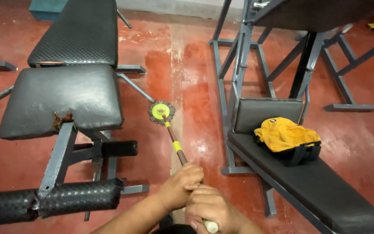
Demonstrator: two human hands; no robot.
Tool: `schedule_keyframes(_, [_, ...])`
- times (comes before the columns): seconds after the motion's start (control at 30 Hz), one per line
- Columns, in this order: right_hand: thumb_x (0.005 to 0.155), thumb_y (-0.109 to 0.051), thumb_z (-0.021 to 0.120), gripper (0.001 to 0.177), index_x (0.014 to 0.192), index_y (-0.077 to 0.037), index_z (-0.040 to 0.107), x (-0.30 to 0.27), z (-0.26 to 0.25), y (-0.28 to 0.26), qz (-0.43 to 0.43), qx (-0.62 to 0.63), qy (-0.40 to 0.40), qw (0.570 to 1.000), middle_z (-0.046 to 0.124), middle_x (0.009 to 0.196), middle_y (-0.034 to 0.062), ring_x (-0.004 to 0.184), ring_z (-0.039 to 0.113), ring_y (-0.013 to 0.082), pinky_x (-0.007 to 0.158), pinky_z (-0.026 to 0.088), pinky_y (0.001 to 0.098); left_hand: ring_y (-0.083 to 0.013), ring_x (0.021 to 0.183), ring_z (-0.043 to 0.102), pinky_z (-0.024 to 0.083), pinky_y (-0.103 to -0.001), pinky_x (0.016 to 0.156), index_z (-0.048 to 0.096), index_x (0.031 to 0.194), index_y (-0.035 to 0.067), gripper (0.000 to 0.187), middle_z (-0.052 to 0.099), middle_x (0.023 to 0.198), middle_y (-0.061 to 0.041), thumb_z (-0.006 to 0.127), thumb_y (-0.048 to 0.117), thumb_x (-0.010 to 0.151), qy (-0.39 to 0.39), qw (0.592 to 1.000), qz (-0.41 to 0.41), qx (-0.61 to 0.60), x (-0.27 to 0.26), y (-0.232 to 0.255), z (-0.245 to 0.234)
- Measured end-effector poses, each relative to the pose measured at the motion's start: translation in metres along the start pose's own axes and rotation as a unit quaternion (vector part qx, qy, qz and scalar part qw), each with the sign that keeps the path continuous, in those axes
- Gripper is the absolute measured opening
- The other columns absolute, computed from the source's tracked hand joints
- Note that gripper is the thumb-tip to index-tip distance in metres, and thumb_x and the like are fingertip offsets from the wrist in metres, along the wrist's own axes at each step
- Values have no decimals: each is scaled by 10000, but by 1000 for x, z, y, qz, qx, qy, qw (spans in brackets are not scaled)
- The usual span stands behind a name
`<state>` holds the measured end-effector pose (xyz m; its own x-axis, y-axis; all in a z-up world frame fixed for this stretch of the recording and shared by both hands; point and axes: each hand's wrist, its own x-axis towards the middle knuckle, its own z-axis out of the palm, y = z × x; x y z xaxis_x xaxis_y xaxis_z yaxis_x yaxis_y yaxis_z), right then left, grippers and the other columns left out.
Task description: The recorder uses a mop to clean the floor in a gym environment.
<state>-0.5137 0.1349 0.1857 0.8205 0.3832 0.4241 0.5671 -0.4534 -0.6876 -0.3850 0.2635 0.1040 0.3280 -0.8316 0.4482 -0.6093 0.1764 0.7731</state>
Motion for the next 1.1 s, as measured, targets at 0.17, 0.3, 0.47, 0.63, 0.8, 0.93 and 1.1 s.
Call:
schedule_keyframes(0.17, [877,-136,695,177,964,14,662,-34,13,-24,-40,17,53,998,629,889,175,904,628,378,970,517,477,-359,1064,604,358,-579,1042,533,841,76,187,577,908,-114,677,147,745,17,994,5,105,-24,13,42])
schedule_keyframes(0.3, [900,-171,724,207,965,24,701,-84,36,-42,-27,29,62,997,604,817,146,823,614,337,838,496,453,-345,1118,596,321,-604,1095,576,872,77,225,595,956,-113,699,133,693,-6,994,-34,100,-57,28,89])
schedule_keyframes(0.47, [870,-185,723,207,851,-9,615,-143,43,-86,-13,26,13,999,559,801,148,815,601,330,801,475,430,-311,997,625,338,-592,1163,598,825,96,163,611,876,-90,716,151,727,-47,992,-26,112,-81,87,122])
schedule_keyframes(0.63, [905,-133,701,118,894,-29,646,-170,32,-153,-45,27,-48,997,566,826,122,844,621,303,847,509,415,-333,863,647,472,-508,1054,604,778,92,199,634,807,-104,739,197,675,-86,990,77,83,-93,141,138])
schedule_keyframes(0.8, [884,-104,667,187,1027,16,682,-212,45,-177,-116,17,-68,991,623,949,161,969,673,336,1033,543,443,-343,853,649,526,-461,775,628,787,92,174,651,792,-101,704,243,750,-126,984,49,113,-123,175,164])
schedule_keyframes(0.93, [1019,-76,663,99,1052,17,671,-241,52,-195,-19,67,-64,995,701,1035,161,1058,715,328,1108,526,472,-350,838,657,530,-463,758,648,811,90,203,658,806,-118,695,287,815,-101,987,48,118,-144,204,170])
schedule_keyframes(1.1, [1012,-96,640,104,1030,6,646,-249,51,-206,-7,32,-134,990,678,1113,138,1162,709,316,1208,413,525,-346,868,662,537,-458,788,623,785,100,209,651,823,-122,665,284,875,-92,985,21,141,-161,207,182])
